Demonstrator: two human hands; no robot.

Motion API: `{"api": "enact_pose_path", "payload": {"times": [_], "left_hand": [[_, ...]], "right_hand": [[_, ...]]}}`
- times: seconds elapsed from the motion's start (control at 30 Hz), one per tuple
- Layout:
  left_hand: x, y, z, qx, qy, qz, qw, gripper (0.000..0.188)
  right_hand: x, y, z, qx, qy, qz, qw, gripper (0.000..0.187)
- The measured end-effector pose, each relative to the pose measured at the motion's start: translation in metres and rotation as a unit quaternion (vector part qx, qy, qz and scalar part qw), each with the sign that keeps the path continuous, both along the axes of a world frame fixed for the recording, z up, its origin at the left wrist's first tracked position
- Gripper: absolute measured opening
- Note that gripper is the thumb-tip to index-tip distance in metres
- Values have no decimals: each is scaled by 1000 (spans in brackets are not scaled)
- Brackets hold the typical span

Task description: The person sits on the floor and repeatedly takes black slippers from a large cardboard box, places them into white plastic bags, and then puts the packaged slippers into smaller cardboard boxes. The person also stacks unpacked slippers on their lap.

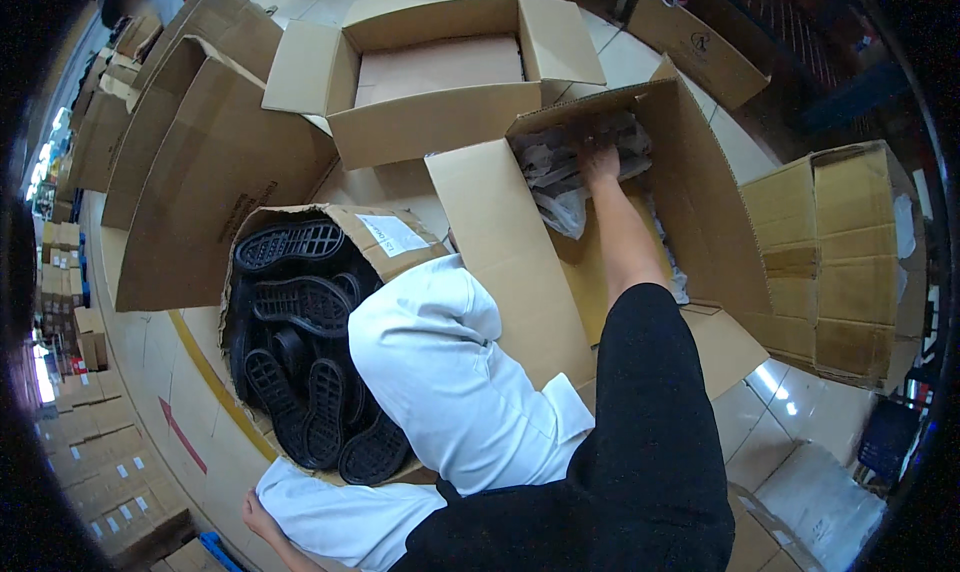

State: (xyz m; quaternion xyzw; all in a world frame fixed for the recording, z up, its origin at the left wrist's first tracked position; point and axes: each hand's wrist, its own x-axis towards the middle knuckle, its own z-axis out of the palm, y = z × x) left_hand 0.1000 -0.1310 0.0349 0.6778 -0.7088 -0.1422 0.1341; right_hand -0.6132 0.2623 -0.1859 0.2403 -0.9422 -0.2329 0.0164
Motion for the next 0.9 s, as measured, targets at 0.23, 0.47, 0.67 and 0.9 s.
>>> {"api": "enact_pose_path", "payload": {"times": [0.23,0.47,0.67,0.9], "left_hand": [[-7,-12,2,10,-12,26,1000,32],[-18,-19,2,20,-77,30,996,32],[-32,-13,5,27,-56,9,998,30],[-23,-14,-3,-5,-18,3,1000,28]], "right_hand": [[-11,15,-21,-150,-12,4,989,57],[-20,24,-38,-119,69,80,987,60],[-8,17,-16,-86,-57,19,994,64],[42,14,17,-118,-136,-81,980,75]]}}
